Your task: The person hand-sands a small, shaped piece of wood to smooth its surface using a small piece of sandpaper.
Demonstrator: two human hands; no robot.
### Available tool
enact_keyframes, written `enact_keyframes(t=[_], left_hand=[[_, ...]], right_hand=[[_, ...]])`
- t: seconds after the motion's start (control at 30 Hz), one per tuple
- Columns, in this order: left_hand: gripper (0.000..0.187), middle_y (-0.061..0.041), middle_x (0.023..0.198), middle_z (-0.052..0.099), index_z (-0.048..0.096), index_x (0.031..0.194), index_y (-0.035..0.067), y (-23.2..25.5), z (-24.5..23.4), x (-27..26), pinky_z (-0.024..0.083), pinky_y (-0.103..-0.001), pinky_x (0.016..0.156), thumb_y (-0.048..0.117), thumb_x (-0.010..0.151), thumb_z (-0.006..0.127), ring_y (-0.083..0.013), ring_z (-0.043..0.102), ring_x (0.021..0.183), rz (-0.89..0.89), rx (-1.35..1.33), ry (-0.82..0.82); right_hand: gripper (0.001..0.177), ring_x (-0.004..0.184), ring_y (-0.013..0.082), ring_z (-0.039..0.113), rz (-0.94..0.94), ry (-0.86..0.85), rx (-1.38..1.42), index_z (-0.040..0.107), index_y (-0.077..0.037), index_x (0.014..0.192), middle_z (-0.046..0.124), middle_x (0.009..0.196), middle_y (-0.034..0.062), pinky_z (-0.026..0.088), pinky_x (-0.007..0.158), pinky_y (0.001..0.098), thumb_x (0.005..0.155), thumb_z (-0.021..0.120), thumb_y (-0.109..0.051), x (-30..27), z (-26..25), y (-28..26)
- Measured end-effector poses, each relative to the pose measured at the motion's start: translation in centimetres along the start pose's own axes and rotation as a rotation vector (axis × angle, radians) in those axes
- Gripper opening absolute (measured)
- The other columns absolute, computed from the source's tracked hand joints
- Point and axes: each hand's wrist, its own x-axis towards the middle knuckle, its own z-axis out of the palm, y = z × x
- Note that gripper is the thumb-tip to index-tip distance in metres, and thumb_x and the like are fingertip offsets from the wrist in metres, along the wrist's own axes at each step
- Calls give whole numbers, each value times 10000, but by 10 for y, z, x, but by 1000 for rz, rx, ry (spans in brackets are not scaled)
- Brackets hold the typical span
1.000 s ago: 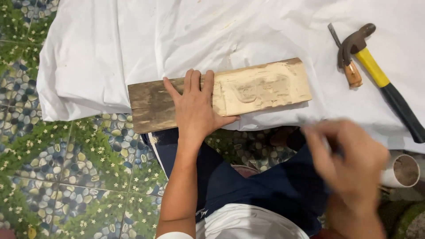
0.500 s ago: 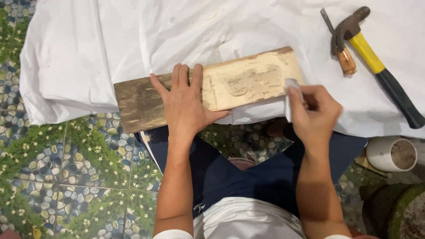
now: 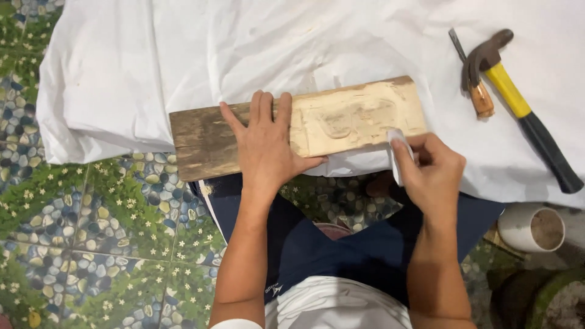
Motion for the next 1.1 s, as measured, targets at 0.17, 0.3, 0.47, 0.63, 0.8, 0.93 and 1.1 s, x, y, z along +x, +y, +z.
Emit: enact_keyframes(t=[0.17, 0.3, 0.47, 0.63, 0.8, 0.93, 1.1], left_hand=[[1308, -219, 1334, 549, 531, 1417, 19, 2, 3, -3, 31, -807, 1120, 803, 431, 881, -416, 457, 1354, 17, -1, 1], [1328, -224, 1320, 544, 534, 1418, 4, 1, -4, 0, 11, -799, 1129, 789, 412, 903, -414, 459, 1352, 13, -19, 34], [1363, -240, 1340, 555, 527, 1422, 4, 1, 3, -2, 18, -808, 1120, 838, 405, 886, -427, 459, 1363, 25, -6, 1], [1358, -231, 1337, 555, 544, 1412, 14, 0, 0, -3, 38, -802, 1124, 842, 392, 886, -416, 457, 1360, 15, -15, 36], [1361, -230, 1345, 548, 525, 1425, 28, 1, 4, -1, 19, -802, 1126, 841, 396, 887, -412, 443, 1373, 10, 8, -6], [1357, -247, 1336, 558, 543, 1418, -1, 0, 1, -3, 25, -806, 1120, 821, 397, 893, -430, 461, 1363, 26, -26, 42], [1374, -238, 1342, 549, 521, 1430, 17, 2, 4, -3, 36, -808, 1120, 841, 392, 885, -417, 444, 1369, 21, 25, -17]], right_hand=[[158, 587, 109, 461, -22, 123, 39, 705, 126, 977, 619, 712, 88, 390, 553, 221, 992, 805, 5, -2, 7, 5], [153, 556, 102, 424, 13, 27, 18, 702, 82, 919, 574, 658, 52, 351, 512, 224, 981, 788, -28, -1, 2, -3], [166, 592, 103, 471, 8, 88, 76, 702, 104, 963, 637, 744, 94, 387, 533, 216, 1007, 801, -22, -3, 6, 11], [111, 569, 98, 444, 67, -72, 35, 719, 76, 926, 616, 696, 69, 360, 510, 217, 948, 792, -4, -6, -9, -2], [164, 553, 105, 452, 9, 54, 39, 690, 95, 925, 601, 681, 82, 361, 505, 217, 1000, 790, -11, -2, 5, 6], [152, 531, 91, 399, 26, -25, -25, 721, 90, 910, 580, 639, 53, 321, 482, 227, 956, 802, -30, -9, -9, -7], [163, 570, 118, 464, 0, 20, 29, 693, 97, 937, 613, 693, 90, 375, 519, 228, 979, 797, -21, -1, 2, 11]])
